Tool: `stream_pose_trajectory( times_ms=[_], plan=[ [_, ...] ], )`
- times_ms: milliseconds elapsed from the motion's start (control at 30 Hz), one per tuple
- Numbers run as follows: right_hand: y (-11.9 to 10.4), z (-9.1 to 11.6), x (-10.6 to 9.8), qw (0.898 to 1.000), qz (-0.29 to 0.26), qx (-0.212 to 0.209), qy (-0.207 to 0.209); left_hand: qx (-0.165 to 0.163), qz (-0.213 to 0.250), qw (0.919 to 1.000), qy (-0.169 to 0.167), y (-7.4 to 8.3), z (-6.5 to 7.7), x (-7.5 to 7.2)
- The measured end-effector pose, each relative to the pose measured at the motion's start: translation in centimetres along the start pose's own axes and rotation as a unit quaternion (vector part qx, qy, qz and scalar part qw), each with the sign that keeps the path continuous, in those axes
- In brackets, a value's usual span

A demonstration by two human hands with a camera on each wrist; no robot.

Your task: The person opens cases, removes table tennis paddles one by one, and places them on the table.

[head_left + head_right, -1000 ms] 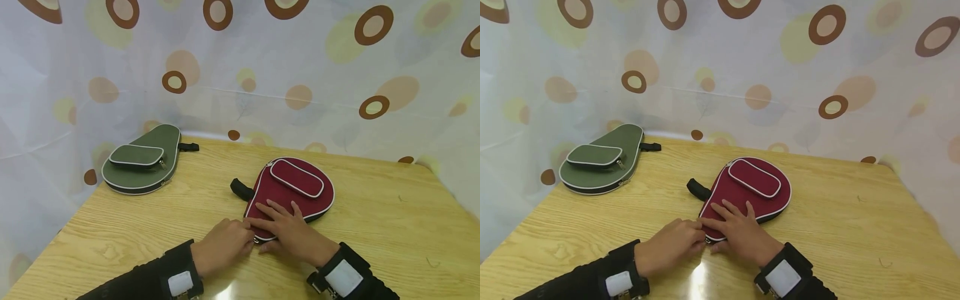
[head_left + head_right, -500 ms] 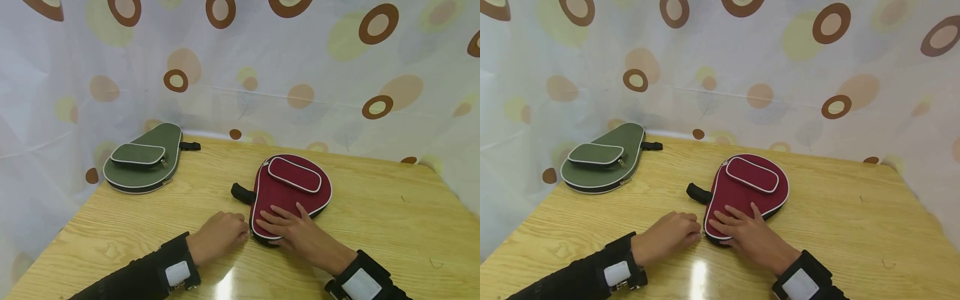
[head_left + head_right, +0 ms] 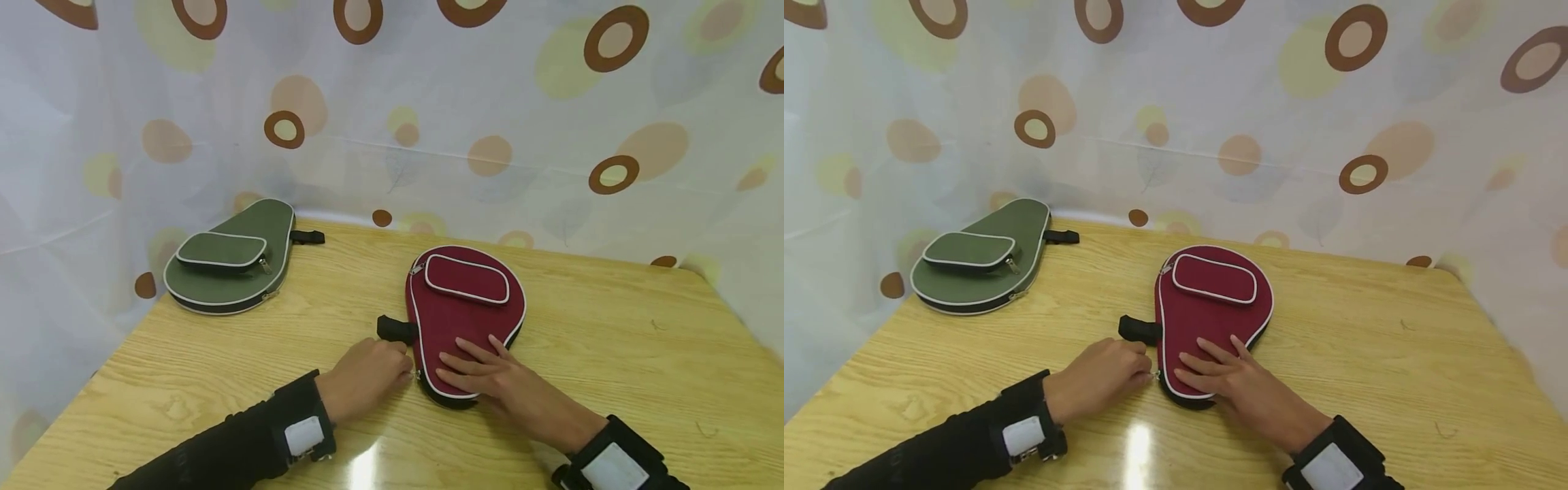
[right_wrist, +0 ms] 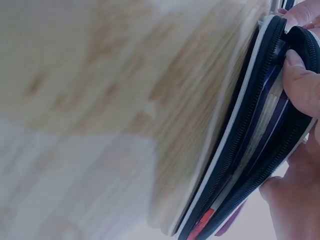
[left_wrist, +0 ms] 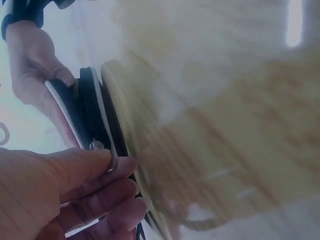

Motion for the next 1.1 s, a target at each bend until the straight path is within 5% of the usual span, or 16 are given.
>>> stream_pose_trajectory(
  times_ms=[400,633,767,900,1100],
  plan=[
    [-0.5,1.7,-0.4,1.0,0.009,0.02,0.008,-0.06,0.069,0.9922,-0.084,0.7,-0.1,1.0],
    [-0.2,2.4,-1.3,0.992,-0.08,0.094,0.032,-0.159,0.168,0.9719,-0.043,0.3,-0.1,-0.1],
    [0.3,2.4,-3.3,0.979,-0.085,0.148,0.116,-0.206,0.233,0.9493,-0.046,0.7,-1.4,0.8],
    [1.6,2.5,-4.9,0.951,-0.04,0.24,0.191,-0.221,0.256,0.9391,-0.061,1.6,-3.3,2.2],
    [5.1,3.4,-3.5,0.905,-0.081,0.391,0.144,-0.23,0.228,0.942,-0.086,3.1,-5.4,3.2]
  ],
)
Point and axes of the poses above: each hand's wrist, its own z-axis away from the middle knuckle, its own x-axis out of the palm, y = z × x, the point moved 9 cm from there along -z, towards the middle knuckle, and after that the axes turned 6 degrees about -z, right-handed, at the moved point
